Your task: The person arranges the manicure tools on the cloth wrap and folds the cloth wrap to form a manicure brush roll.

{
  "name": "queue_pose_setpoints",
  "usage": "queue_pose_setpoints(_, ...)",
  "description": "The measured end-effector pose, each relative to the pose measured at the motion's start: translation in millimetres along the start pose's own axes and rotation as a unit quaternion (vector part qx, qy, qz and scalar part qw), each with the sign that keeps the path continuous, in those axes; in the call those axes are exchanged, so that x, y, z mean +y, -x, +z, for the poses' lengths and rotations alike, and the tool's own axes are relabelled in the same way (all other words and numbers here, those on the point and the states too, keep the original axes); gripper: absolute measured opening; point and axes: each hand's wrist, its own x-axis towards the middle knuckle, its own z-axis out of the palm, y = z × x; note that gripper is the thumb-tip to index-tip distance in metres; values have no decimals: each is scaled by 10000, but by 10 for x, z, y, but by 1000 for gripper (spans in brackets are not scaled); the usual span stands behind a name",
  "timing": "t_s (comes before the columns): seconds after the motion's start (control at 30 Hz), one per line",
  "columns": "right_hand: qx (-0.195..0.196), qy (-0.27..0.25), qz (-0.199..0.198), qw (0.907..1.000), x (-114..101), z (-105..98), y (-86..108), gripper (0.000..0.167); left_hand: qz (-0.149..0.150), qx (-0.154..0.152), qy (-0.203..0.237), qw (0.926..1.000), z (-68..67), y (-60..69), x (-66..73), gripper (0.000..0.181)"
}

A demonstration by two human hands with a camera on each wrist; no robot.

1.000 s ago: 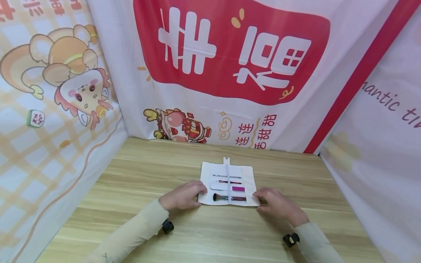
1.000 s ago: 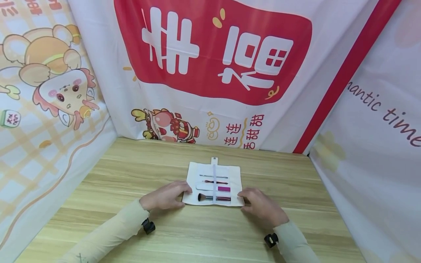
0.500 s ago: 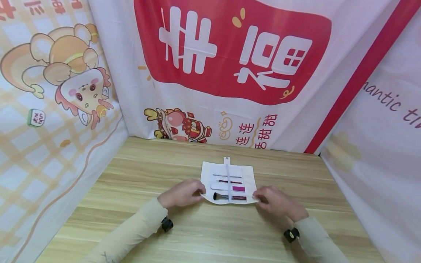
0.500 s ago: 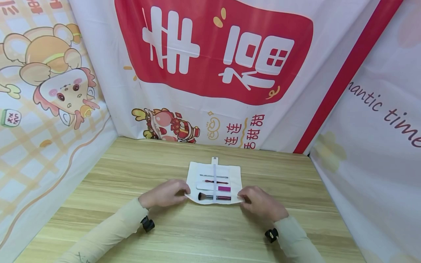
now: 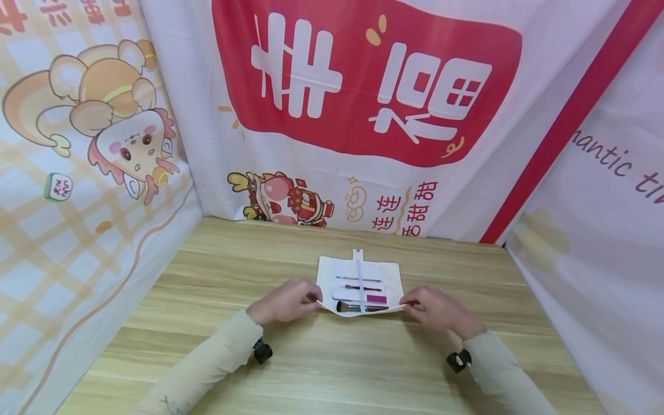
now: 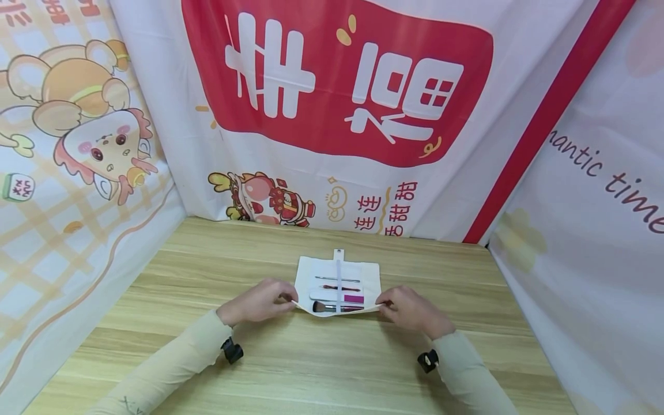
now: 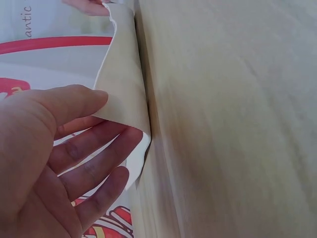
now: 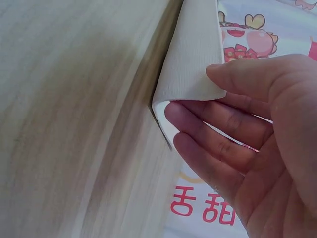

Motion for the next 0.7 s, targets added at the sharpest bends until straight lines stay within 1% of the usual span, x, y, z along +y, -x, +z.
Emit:
queue_pose_setpoints(0.17, -109, -64, 367, 9992, 16, -30, -41, 16, -84, 24, 134, 9999, -39, -7, -5, 7)
queue_pose_setpoints(0.33, -191, -238, 757, 9967, 43, -44, -74, 17, -299, 19, 293, 9991, -54, -25, -51, 7)
queue_pose_setpoints(0.53, -113, -272, 734, 9969, 101, -67, -103, 18, -548, 24, 384, 9978, -88, -48, -83, 7)
queue_pose_setpoints(0.7, -40, -344, 653, 9973, 141, -68, -124, 16, -667, 11, 425, 9969, -99, -70, -110, 9)
